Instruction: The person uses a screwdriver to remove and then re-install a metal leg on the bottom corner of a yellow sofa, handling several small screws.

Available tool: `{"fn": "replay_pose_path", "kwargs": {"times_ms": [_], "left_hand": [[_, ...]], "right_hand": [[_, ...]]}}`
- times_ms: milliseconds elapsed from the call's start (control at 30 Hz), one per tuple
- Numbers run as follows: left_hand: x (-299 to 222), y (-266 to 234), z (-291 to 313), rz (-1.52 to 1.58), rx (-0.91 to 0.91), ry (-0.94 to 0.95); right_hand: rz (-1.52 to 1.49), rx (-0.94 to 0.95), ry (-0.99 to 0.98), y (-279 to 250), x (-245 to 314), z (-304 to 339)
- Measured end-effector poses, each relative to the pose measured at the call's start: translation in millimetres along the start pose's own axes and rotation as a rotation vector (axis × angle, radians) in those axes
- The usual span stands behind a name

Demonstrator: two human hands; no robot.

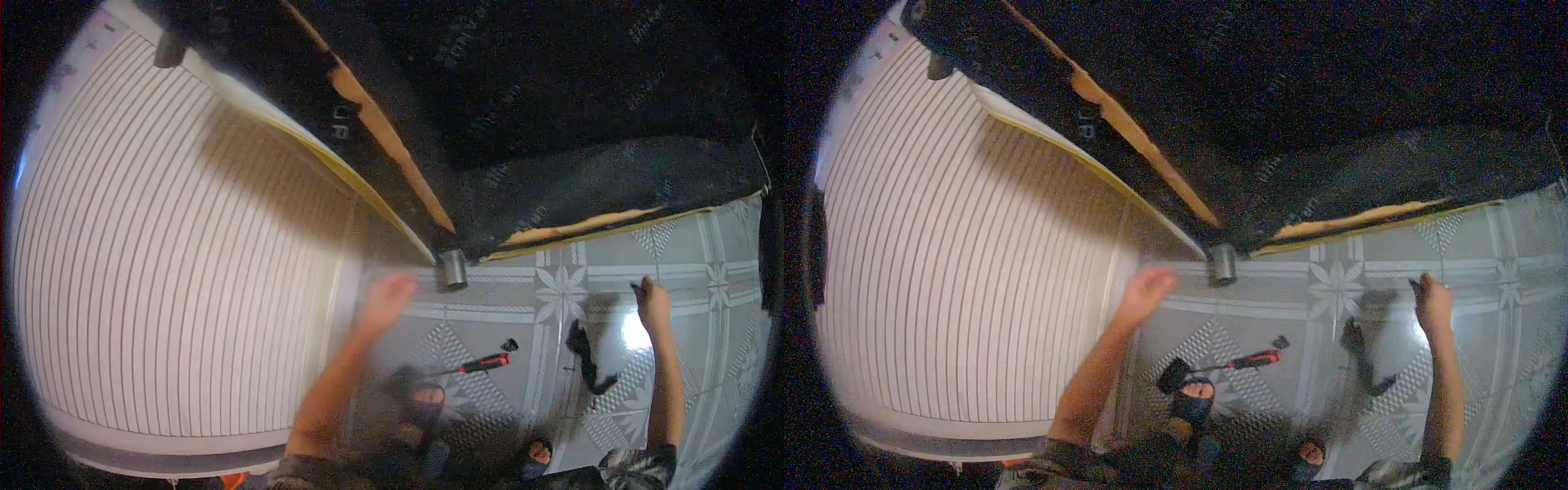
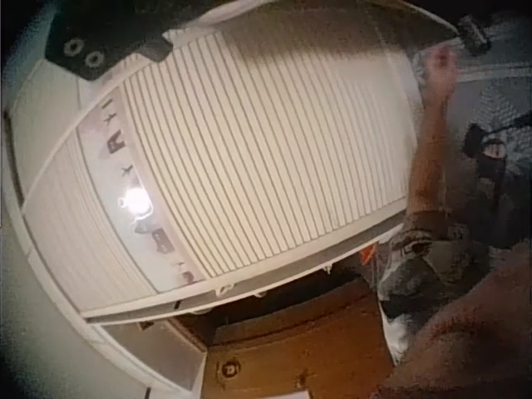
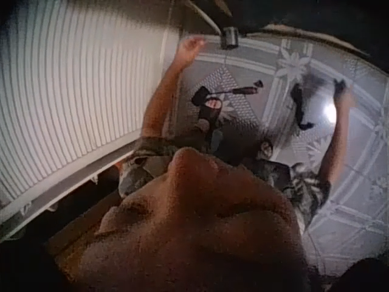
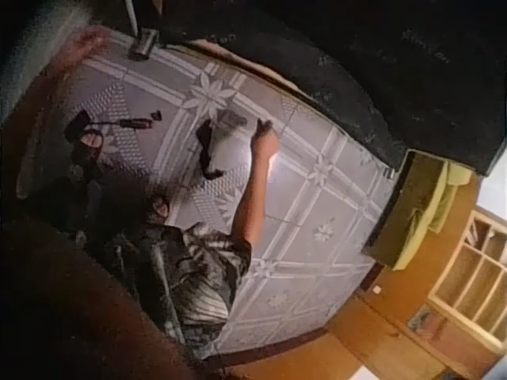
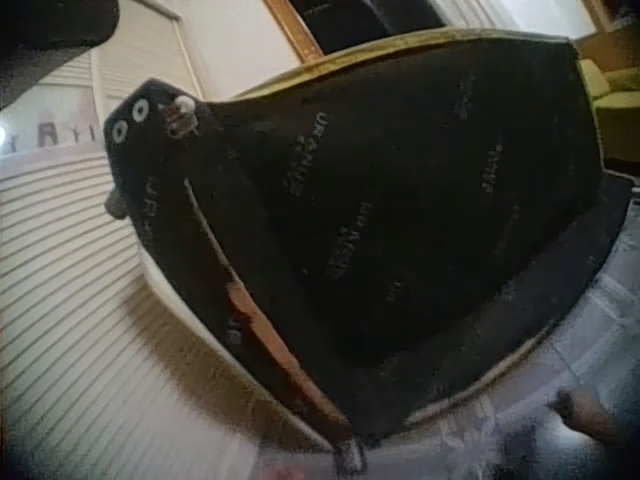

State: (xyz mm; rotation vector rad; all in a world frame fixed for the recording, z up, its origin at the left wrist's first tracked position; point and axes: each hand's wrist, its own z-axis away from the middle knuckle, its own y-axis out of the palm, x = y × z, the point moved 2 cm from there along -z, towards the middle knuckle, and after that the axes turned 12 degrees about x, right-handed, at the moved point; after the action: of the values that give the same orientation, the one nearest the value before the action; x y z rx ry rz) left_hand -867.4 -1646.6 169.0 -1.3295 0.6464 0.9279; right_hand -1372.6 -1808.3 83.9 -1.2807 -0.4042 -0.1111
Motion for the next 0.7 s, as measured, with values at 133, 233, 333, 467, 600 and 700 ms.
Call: {"fn": "replay_pose_path", "kwargs": {"times_ms": [133,233,333,467,600,700], "left_hand": [[-69,-8,-31,-0.538,-0.485,0.28],[-126,-13,-60,-0.833,-0.625,0.367],[-161,-38,-73,-1.003,-0.644,0.083],[-165,-52,-73,-1.275,-0.373,0.103],[-150,-52,-59,-1.056,-0.171,0.366],[-155,-58,-55,-1.006,-0.354,0.39]], "right_hand": [[0.265,0.244,0.174,5,-4,40],[-0.003,0.152,-0.107,31,14,29],[-0.065,0.224,-0.167,24,69,27],[-0.027,0.217,-0.308,26,114,20],[-0.124,0.215,-0.548,19,175,2],[-0.265,0.012,-0.862,-7,258,-14]]}}
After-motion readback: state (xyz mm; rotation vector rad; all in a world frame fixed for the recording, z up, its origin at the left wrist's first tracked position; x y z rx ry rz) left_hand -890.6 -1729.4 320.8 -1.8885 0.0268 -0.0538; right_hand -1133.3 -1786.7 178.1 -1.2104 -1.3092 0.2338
